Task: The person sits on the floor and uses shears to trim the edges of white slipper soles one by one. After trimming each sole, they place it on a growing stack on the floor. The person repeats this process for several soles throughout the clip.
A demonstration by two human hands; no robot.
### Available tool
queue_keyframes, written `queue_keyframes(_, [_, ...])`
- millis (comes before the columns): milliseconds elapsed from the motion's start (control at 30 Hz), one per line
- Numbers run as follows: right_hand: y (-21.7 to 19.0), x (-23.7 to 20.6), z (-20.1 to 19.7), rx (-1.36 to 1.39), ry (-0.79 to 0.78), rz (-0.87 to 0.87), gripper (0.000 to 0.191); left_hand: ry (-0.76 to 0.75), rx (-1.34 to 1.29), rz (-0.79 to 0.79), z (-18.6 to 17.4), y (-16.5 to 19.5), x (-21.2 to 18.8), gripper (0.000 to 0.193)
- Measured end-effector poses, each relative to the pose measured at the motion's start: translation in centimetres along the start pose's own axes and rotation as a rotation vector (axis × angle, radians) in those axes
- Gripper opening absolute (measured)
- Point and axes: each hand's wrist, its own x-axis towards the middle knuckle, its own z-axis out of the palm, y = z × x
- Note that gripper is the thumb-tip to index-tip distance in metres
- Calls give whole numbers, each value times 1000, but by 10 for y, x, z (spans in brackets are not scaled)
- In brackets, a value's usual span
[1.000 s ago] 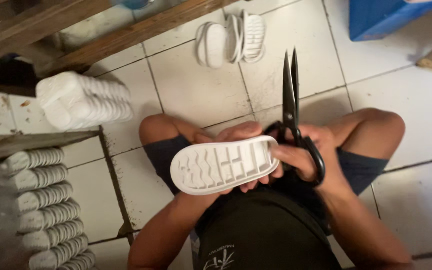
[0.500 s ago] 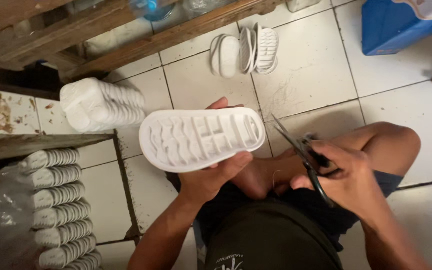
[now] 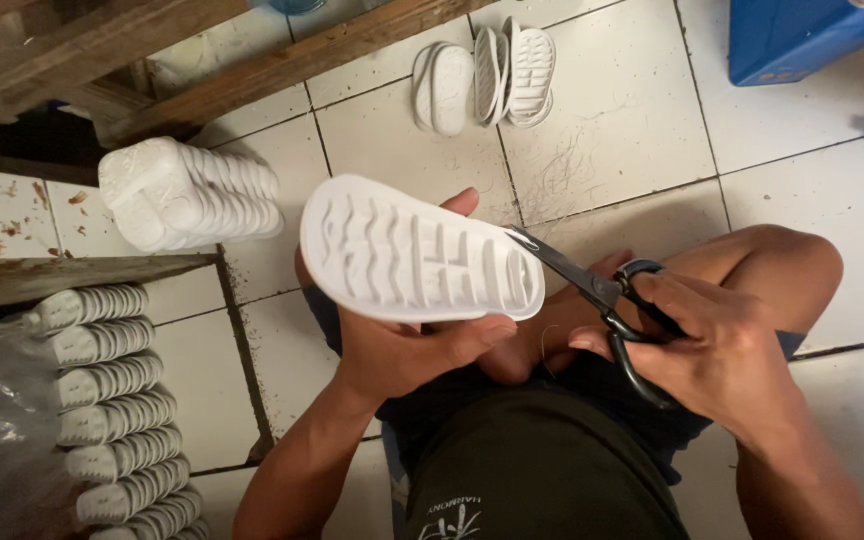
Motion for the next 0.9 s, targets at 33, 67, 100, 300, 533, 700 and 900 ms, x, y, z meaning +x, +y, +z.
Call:
queue_keyframes(33, [1, 0, 1, 10, 8, -20, 49, 2, -28, -13, -1, 0, 1, 86])
queue_keyframes(67, [1, 0, 1, -10, 0, -67, 47, 5, -58, -28, -2, 0, 2, 87])
queue_keyframes(100, [2, 0, 2, -29, -6, -117, 45, 7, -106, -51, -3, 0, 3, 88])
queue_keyframes(300, [8, -4, 4, 59, -28, 28, 45, -70, -160, -149, -6, 0, 6, 87])
queue_keyframes(533, [9, -5, 7, 37, -7, 7, 45, -159, 3, -164, -3, 5, 10, 82])
queue_keyframes(700, [0, 0, 7, 92, -12, 94, 37, -304, 156, -151, 0, 10, 15, 66])
queue_keyframes(900, [4, -4, 10, 36, 33, -2, 36, -540, 234, -393, -11, 14, 24, 71])
